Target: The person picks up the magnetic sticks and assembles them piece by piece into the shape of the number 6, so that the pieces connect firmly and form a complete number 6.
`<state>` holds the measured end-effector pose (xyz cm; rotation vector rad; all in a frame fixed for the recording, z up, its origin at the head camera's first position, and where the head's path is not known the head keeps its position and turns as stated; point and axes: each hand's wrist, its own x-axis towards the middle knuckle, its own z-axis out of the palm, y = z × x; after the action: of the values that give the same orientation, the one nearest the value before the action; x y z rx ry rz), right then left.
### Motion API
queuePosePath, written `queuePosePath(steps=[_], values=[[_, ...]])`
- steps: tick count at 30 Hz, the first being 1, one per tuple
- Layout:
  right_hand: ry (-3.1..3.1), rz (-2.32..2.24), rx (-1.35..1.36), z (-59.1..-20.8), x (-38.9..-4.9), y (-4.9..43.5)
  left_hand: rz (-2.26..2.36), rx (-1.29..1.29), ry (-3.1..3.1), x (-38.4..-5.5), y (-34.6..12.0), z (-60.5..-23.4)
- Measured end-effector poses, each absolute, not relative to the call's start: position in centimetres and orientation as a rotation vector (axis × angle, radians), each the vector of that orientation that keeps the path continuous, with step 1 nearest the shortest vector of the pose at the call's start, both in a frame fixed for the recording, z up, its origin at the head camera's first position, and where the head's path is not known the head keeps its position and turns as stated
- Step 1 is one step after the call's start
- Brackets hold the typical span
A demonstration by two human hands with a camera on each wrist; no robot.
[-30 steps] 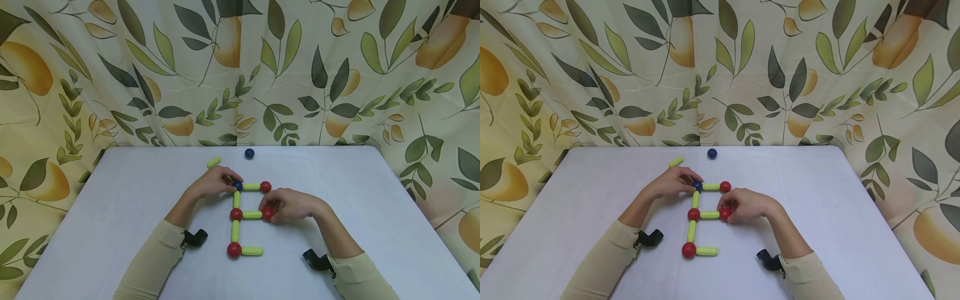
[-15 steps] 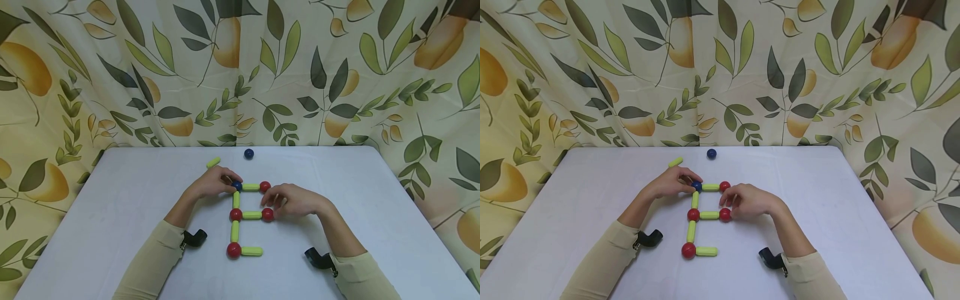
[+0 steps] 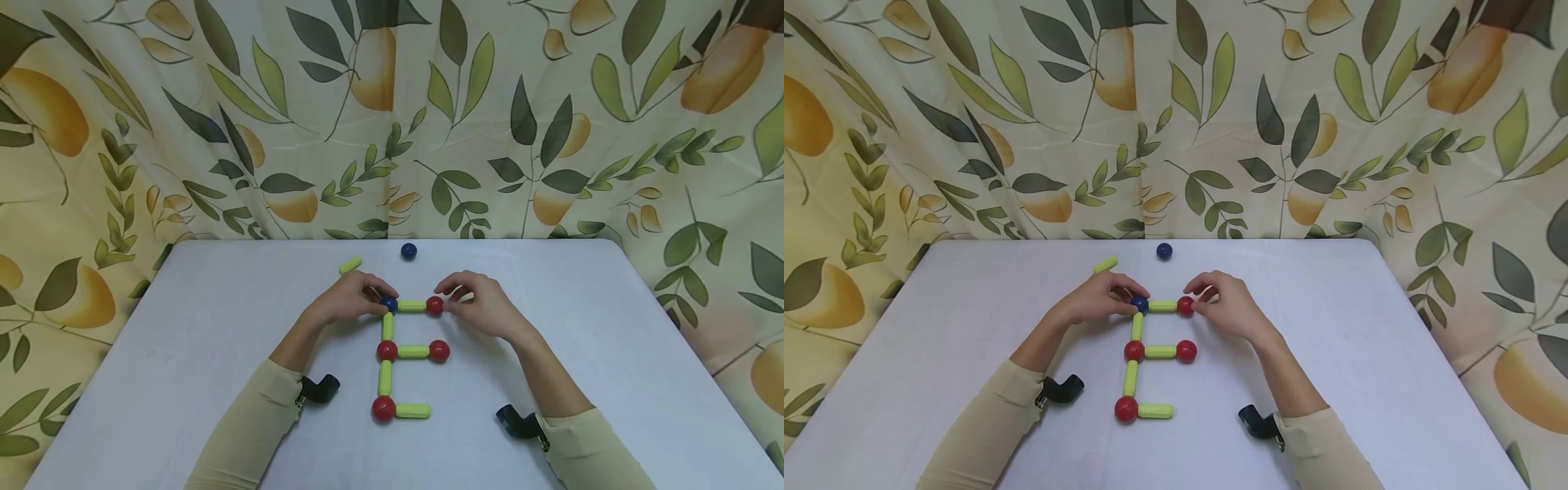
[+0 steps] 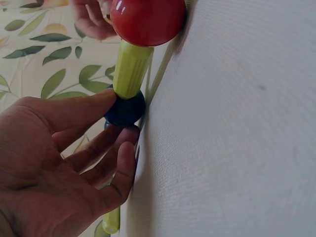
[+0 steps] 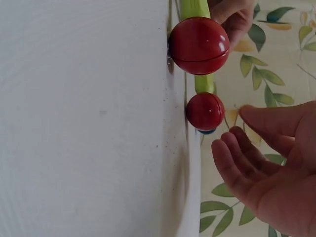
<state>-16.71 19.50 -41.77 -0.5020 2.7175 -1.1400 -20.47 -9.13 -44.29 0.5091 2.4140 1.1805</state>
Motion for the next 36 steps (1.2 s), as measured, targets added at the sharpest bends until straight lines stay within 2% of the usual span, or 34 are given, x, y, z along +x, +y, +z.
queuePosePath(steps=[17, 36], values=[[2.619, -1.100, -0.459, -42.9, -17.6, 19.0, 1.201, 0.519, 2.389, -20.5, -9.7, -44.4], [2.615, -1.140, -0.371, -42.7, -18.4, 18.9, 1.130, 0.551, 2.599, -21.5, -11.5, -42.5]])
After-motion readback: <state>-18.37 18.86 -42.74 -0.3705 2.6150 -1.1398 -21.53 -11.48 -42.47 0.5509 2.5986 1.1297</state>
